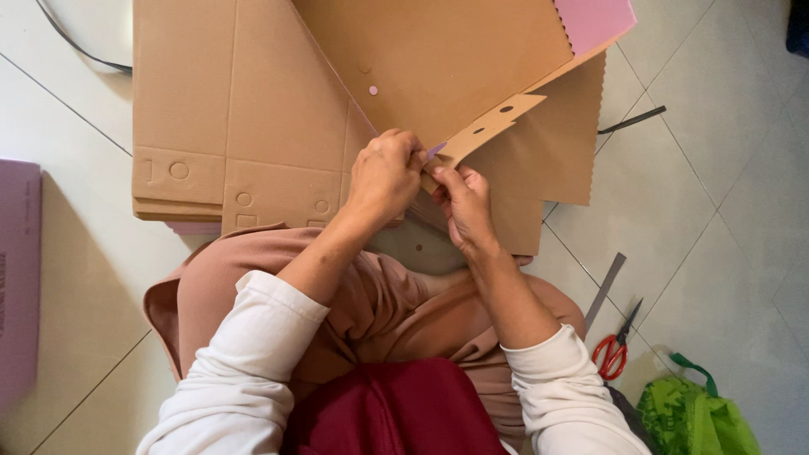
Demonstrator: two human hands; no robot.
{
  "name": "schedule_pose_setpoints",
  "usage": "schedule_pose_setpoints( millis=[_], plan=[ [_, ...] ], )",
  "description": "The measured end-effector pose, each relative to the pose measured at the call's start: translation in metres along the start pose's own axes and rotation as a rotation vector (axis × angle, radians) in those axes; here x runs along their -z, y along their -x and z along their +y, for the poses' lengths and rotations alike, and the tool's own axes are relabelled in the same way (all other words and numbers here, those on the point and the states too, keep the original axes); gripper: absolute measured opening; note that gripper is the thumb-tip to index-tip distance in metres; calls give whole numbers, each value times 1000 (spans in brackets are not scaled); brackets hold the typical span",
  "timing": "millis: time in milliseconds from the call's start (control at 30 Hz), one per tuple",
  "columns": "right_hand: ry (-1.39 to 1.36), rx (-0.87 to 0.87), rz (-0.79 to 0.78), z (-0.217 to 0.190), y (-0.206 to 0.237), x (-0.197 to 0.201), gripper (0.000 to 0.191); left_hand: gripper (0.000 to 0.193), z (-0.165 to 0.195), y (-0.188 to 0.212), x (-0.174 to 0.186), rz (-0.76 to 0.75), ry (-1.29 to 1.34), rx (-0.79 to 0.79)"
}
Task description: The person assembles a pink shoebox from a flat cardboard sheet by folding the sides and tucking the tabs into slots. They handle multiple flat sheets and completed boxes, working on the floor.
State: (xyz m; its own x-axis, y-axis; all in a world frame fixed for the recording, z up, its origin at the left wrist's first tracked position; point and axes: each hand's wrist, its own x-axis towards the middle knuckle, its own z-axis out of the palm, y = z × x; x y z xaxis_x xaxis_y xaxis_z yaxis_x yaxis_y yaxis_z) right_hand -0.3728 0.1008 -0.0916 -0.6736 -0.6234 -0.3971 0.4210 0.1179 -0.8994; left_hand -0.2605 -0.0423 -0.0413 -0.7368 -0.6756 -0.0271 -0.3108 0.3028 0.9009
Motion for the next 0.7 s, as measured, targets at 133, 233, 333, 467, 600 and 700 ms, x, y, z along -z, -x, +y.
schedule_pose_setpoints(
  millis=[133, 233, 333, 467, 600, 700],
  plan=[
    [31, -14, -12, -4, -2, 0, 19, 16, -1, 2, -3, 15, 23, 12],
    [25, -31, -32, -7, -2, -1, 17, 14, -1, 1, -3, 19, 36, 3],
    [6, -50, -65, -10, -2, -1, 15, 14, -2, 1, -4, 15, 57, 6],
    [4, -54, -111, -12, -2, 1, 12, 13, -2, 1, -6, 43, 41, -31],
    [9, -61, -59, -8, -5, 0, 12, 13, -1, 2, -5, 72, 86, -55],
    [13, -2, -62, -3, -7, -3, 11, 13, -1, 2, -3, 55, 61, -33]
  ],
)
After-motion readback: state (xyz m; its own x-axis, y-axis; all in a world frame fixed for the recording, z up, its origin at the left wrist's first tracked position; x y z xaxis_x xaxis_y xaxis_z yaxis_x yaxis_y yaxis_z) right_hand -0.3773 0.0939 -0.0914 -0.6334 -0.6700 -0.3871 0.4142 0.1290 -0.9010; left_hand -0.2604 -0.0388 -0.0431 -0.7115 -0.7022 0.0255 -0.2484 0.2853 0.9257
